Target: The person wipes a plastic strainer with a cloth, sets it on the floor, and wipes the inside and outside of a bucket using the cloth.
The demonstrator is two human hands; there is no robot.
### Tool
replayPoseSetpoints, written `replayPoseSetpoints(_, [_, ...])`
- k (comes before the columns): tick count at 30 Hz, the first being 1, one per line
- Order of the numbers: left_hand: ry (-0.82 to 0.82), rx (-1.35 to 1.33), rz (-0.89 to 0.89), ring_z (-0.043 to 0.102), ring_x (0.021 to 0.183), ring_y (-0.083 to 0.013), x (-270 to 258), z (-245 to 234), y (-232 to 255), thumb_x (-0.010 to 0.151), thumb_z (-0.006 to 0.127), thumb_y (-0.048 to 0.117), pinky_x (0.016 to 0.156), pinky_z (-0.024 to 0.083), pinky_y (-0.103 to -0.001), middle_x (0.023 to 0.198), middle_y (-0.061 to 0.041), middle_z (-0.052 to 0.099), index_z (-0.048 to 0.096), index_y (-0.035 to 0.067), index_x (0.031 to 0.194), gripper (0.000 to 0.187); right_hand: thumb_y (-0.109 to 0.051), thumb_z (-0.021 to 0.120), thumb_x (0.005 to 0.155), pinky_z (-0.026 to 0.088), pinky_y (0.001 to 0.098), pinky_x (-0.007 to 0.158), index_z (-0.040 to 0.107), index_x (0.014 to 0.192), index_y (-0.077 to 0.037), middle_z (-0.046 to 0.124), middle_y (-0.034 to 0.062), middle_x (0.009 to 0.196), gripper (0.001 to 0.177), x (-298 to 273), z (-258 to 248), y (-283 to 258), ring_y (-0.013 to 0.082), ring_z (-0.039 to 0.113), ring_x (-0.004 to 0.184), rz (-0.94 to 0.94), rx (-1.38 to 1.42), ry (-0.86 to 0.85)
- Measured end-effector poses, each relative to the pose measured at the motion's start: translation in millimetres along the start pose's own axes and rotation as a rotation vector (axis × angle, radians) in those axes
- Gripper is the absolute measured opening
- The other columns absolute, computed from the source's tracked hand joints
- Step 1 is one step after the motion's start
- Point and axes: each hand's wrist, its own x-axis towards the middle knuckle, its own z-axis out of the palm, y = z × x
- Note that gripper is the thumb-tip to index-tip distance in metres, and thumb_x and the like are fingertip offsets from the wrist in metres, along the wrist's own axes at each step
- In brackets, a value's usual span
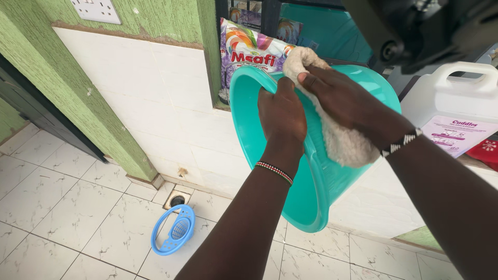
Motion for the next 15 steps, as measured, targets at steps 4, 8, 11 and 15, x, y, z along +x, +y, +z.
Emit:
replayPoseSetpoints(4, [0.051, 0.079, 0.137, 0.055, 0.070, -0.0198, -5, 14, -8, 0.088, 0.055, 0.035, 0.069, 0.046, -0.039, 0.079, -0.008, 0.058, 0.058, 0.001, 0.092, 0.035, -0.040, 0.038, 0.108, 0.018, 0.0439, 0.125, 0.044, 0.152, 0.001, 0.038, 0.0219, 0.163, 0.060, -96, 23, -10, 0.0345, 0.029, 0.155, -0.155, 0.109, 0.140])
replayPoseSetpoints(8, [-0.034, -0.071, 0.125, 0.040, 0.064, -0.0197, -2, 15, -3, 0.087, 0.053, 0.031, 0.055, 0.040, -0.043, 0.073, -0.009, 0.044, 0.049, -0.001, 0.084, 0.032, -0.038, 0.032, 0.116, 0.008, 0.0498, 0.127, 0.031, 0.158, 0.011, 0.027, 0.0311, 0.167, 0.064, -123, 27, 24, 0.0405, 0.017, 0.159, -0.236, 0.023, 0.335])
replayPoseSetpoints(11, [-0.045, -0.031, 0.065, 0.041, 0.064, -0.0180, 8, 14, 7, 0.085, 0.053, 0.031, 0.054, 0.041, -0.042, 0.071, -0.006, 0.046, 0.048, 0.002, 0.083, 0.029, -0.043, 0.032, 0.115, 0.013, 0.0488, 0.128, 0.034, 0.158, 0.004, 0.029, 0.0276, 0.166, 0.064, -99, 16, 62, 0.0364, 0.019, 0.158, -0.192, 0.136, 0.376])
replayPoseSetpoints(15, [0.034, 0.006, -0.011, 0.038, 0.066, -0.0201, 18, 11, 13, 0.085, 0.055, 0.033, 0.056, 0.036, -0.044, 0.074, -0.007, 0.044, 0.048, 0.001, 0.085, 0.033, -0.045, 0.038, 0.112, 0.021, 0.0469, 0.124, 0.047, 0.152, -0.002, 0.045, 0.0228, 0.161, 0.059, -39, -16, 104, 0.0336, 0.034, 0.152, -0.041, -0.005, 0.386])
